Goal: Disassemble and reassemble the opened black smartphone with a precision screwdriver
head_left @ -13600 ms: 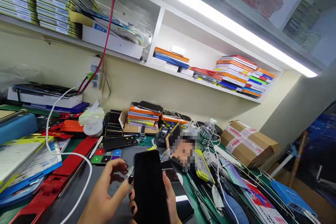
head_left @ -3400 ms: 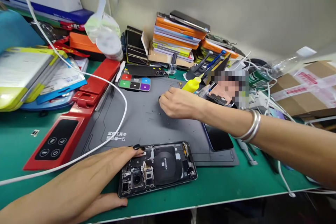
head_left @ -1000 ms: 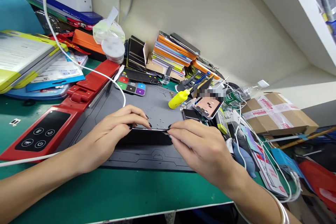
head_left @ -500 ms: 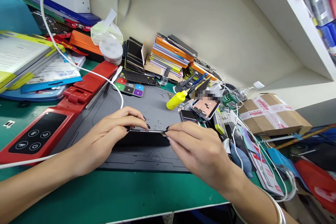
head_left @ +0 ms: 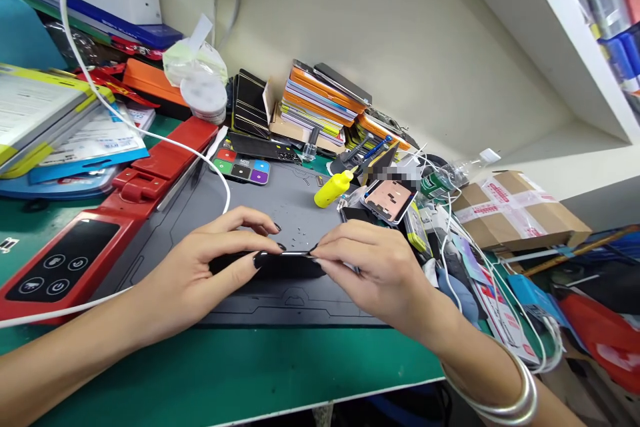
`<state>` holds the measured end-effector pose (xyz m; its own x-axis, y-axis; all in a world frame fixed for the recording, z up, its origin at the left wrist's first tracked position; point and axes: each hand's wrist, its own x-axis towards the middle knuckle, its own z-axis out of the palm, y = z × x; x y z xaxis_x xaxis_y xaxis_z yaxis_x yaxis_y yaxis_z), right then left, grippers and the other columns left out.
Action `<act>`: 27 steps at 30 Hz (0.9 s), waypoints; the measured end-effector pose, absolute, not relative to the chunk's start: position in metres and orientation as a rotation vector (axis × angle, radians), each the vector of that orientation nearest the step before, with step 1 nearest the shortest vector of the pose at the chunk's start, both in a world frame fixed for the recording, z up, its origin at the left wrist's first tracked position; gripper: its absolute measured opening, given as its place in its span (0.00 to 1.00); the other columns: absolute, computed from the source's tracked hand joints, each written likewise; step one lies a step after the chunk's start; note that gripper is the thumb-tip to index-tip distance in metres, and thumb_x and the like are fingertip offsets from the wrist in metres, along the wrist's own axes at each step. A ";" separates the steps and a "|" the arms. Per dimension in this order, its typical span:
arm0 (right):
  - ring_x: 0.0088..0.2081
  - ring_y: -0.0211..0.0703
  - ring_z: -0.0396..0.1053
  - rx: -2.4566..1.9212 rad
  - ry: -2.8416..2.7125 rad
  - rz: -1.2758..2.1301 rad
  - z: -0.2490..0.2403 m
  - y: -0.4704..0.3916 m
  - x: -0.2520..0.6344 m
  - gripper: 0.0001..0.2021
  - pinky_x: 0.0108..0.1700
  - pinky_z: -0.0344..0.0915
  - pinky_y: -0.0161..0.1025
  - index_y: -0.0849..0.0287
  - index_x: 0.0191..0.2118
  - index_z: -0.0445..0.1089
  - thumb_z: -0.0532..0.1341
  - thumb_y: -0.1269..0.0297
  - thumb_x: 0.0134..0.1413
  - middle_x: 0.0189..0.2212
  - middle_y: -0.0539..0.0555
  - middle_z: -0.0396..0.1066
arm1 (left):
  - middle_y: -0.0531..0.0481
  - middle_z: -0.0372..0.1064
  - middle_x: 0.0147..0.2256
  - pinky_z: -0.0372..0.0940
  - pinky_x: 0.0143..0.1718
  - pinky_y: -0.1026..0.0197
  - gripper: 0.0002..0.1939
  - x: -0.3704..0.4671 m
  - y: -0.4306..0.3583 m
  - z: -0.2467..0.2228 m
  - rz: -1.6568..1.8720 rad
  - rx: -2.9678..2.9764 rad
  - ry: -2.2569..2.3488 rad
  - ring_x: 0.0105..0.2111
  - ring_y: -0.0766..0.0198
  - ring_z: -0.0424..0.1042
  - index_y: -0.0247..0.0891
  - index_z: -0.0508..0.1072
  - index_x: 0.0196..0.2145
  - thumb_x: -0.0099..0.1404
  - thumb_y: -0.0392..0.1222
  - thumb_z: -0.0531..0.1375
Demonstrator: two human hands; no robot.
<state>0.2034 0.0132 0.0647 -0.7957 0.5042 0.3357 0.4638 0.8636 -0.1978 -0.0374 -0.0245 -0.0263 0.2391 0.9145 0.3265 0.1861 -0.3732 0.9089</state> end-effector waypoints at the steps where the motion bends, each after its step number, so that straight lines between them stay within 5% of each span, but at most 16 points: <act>1: 0.33 0.39 0.75 -0.712 -2.658 0.194 0.065 0.015 0.204 0.07 0.36 0.72 0.36 0.59 0.35 0.77 0.62 0.73 0.64 0.31 0.52 0.79 | 0.54 0.72 0.49 0.66 0.55 0.64 0.11 -0.036 -0.025 -0.025 1.195 1.740 1.038 0.50 0.64 0.74 0.52 0.80 0.43 0.72 0.45 0.57; 16: 0.32 0.36 0.74 -0.696 -2.507 0.752 0.059 0.023 0.208 0.04 0.36 0.70 0.33 0.63 0.32 0.77 0.66 0.75 0.59 0.29 0.54 0.78 | 0.61 0.74 0.45 0.66 0.47 0.77 0.13 -0.037 -0.033 -0.030 1.171 1.906 1.005 0.45 0.73 0.76 0.58 0.78 0.43 0.70 0.39 0.58; 27: 0.31 0.40 0.71 -0.515 -2.535 0.023 0.045 0.000 0.209 0.05 0.33 0.71 0.39 0.65 0.37 0.75 0.62 0.76 0.64 0.31 0.58 0.79 | 0.60 0.76 0.43 0.67 0.47 0.73 0.10 -0.026 -0.035 -0.025 1.243 1.712 1.089 0.43 0.71 0.75 0.55 0.80 0.38 0.69 0.41 0.59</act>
<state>0.2091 -0.0004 0.0449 -0.7767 0.3654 0.5131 0.3560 0.9266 -0.1210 -0.0262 -0.0353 -0.0247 0.1687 0.9280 0.3322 0.2068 -0.3628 0.9086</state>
